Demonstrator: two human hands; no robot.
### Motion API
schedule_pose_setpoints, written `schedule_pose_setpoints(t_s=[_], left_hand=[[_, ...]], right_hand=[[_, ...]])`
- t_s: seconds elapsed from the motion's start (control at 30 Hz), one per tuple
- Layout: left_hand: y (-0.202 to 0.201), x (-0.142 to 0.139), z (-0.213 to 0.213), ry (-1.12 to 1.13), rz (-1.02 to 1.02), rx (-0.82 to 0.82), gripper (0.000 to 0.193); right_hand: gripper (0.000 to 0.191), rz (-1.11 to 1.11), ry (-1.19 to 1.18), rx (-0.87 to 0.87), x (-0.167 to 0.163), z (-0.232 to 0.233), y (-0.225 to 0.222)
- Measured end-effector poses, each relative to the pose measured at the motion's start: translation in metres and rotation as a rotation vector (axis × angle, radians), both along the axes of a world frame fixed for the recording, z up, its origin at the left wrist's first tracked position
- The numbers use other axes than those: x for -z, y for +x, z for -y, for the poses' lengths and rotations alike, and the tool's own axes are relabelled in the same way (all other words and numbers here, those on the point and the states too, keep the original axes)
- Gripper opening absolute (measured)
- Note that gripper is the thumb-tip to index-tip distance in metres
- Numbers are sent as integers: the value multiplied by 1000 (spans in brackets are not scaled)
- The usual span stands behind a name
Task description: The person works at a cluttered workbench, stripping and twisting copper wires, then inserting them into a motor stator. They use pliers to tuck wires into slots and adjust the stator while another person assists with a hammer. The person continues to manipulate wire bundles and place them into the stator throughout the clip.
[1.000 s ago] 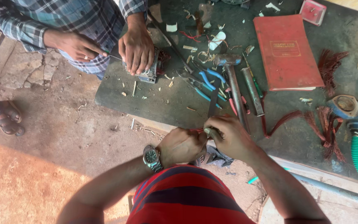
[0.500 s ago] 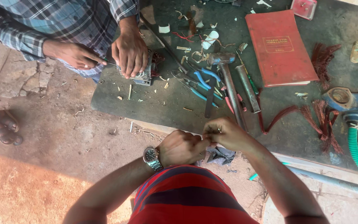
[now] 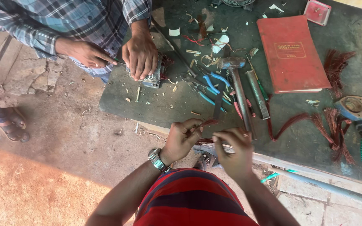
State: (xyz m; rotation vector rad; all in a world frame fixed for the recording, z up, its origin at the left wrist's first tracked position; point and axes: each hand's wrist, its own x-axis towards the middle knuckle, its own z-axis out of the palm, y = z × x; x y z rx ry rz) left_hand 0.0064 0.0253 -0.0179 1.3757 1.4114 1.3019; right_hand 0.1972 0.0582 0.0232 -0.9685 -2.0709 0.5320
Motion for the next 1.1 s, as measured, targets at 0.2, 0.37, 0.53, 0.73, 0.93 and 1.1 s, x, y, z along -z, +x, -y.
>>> schedule_pose_setpoints(t_s=[0.2,0.37,0.53,0.73,0.93,1.1], left_hand=[[7,-4,1,-7,97,8,17],[8,-20,5,-21,66,21,19],[9,-32,8,164,-156,4,22],[8,-36,10,281,-371,87,23],[-2,-29,9,453,-598,238,24],[-11,-27,10,727,-880,350,25]], right_hand=[[14,124,90,99,14,7,-21],[13,83,255,127,20,7,-21],[16,89,391,74,19,1,-13],[23,170,294,2,-3,-9,-5],[13,169,-47,-174,-22,-22,0],[7,149,-437,-373,-23,-30,13]])
